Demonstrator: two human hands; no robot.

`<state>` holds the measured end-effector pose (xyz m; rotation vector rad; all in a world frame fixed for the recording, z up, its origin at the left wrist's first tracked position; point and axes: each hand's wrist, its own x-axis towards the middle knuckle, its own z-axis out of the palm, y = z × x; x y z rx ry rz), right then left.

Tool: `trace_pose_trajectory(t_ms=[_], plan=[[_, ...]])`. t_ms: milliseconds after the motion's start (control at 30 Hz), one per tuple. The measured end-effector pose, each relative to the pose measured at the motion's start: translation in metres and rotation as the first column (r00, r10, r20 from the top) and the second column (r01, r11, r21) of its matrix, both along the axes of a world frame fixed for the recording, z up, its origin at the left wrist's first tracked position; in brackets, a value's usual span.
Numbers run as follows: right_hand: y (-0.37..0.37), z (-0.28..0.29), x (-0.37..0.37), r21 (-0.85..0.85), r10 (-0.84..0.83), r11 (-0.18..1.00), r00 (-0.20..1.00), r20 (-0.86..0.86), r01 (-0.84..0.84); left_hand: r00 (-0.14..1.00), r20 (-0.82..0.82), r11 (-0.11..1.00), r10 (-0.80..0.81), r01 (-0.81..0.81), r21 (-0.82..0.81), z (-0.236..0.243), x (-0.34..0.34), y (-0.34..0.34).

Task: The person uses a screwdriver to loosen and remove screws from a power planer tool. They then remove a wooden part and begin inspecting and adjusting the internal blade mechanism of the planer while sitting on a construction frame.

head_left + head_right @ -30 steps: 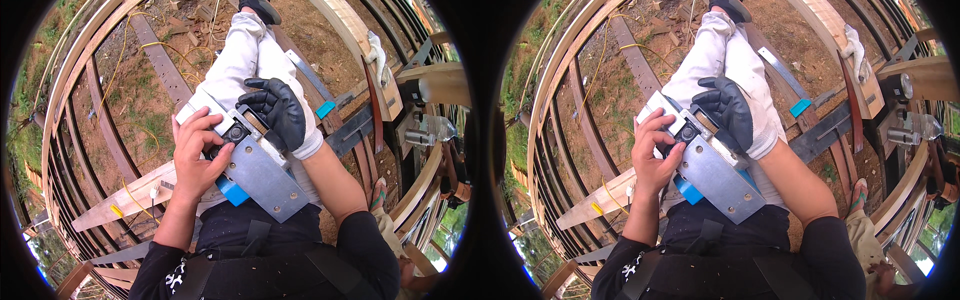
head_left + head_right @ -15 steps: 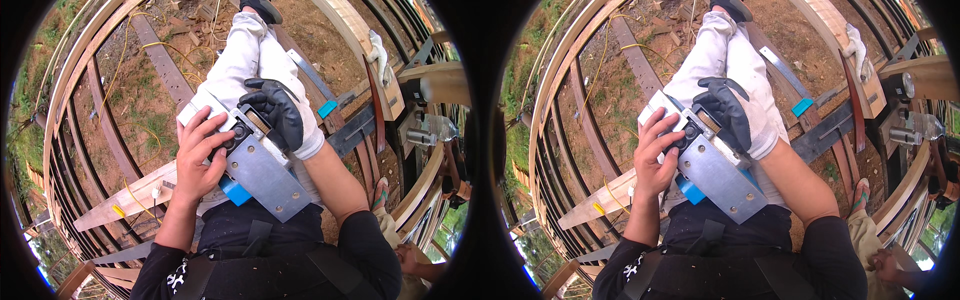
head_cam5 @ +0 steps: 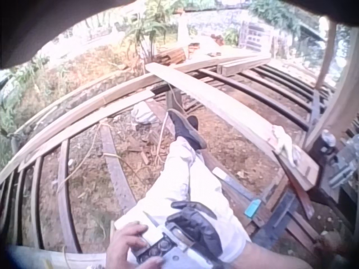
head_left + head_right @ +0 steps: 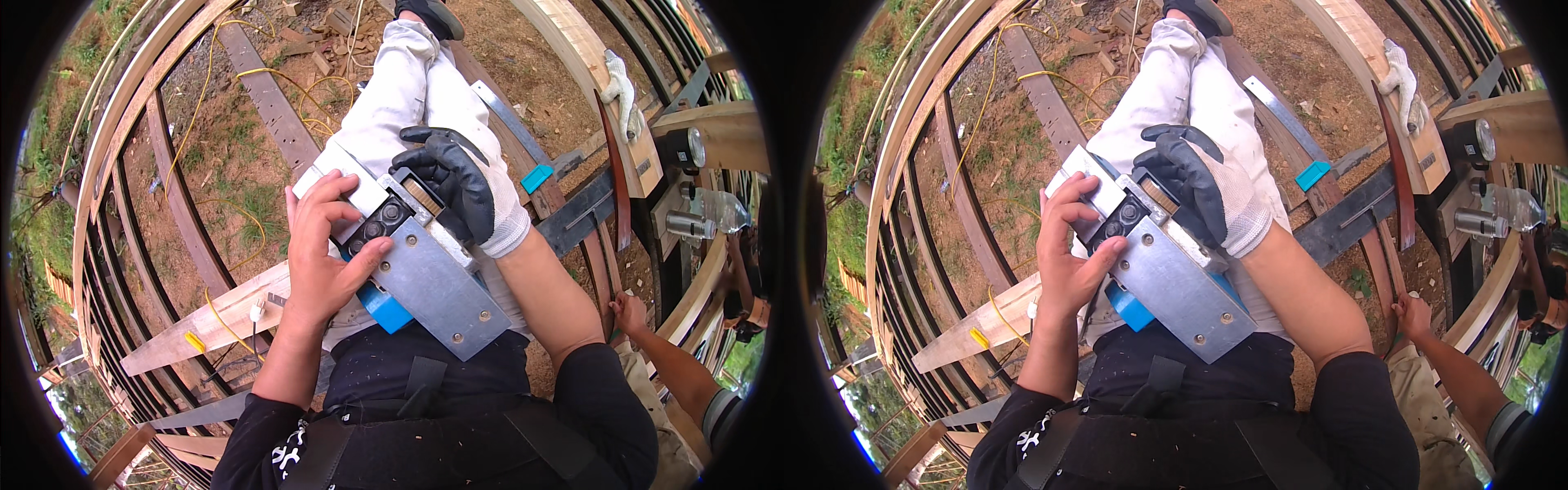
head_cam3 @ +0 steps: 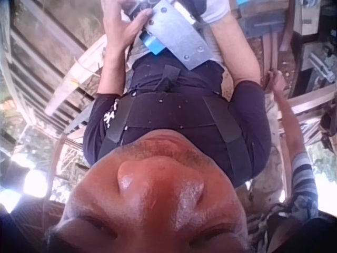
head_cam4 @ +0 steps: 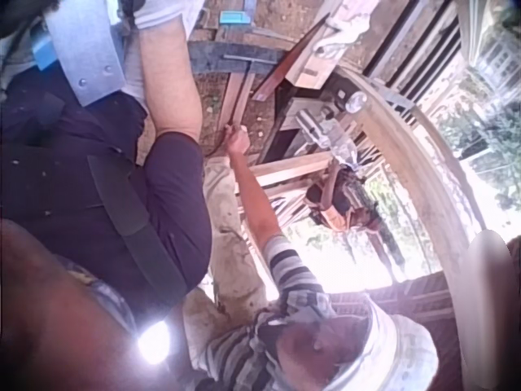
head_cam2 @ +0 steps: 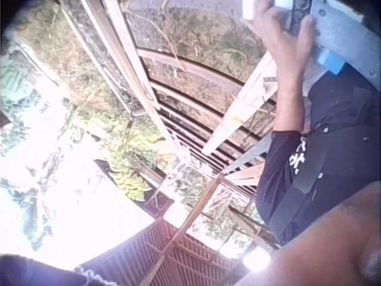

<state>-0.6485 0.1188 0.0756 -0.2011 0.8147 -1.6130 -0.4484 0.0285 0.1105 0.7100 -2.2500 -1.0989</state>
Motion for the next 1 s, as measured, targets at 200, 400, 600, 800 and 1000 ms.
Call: trace_pose_trajectory(t_ms=[200, 400, 600, 800, 1000], plan=[[-0.001, -0.002, 0.001, 0.063, -0.006, 0.997, 0.917, -0.398, 0.034, 0.978, 0.194, 0.973, -0.081, 0.12, -0.199, 0.0, 0.004, -0.003], [-0.003, 0.007, 0.003, 0.016, -0.005, 1.0, 0.937, -0.348, 0.011, 0.989, 0.144, 0.97, 0.026, 0.01, -0.245, -0.006, 0.008, -0.006], [0.002, -0.002, 0.0, -0.028, -0.041, 0.999, 0.969, -0.245, 0.035, 0.986, 0.152, 0.977, -0.068, 0.096, -0.188, 0.005, 0.001, -0.003], [0.004, -0.019, -0.002, -0.178, -0.125, 0.984, 0.739, -0.662, 0.006, 0.985, 0.154, 0.945, -0.072, 0.117, -0.305, -0.004, 0.002, -0.004], [0.004, -0.016, 0.001, -0.277, -0.246, 0.959, 0.638, -0.729, 0.054, 1.0, 0.027, 0.977, -0.001, 0.007, -0.215, -0.006, -0.006, 0.002]])
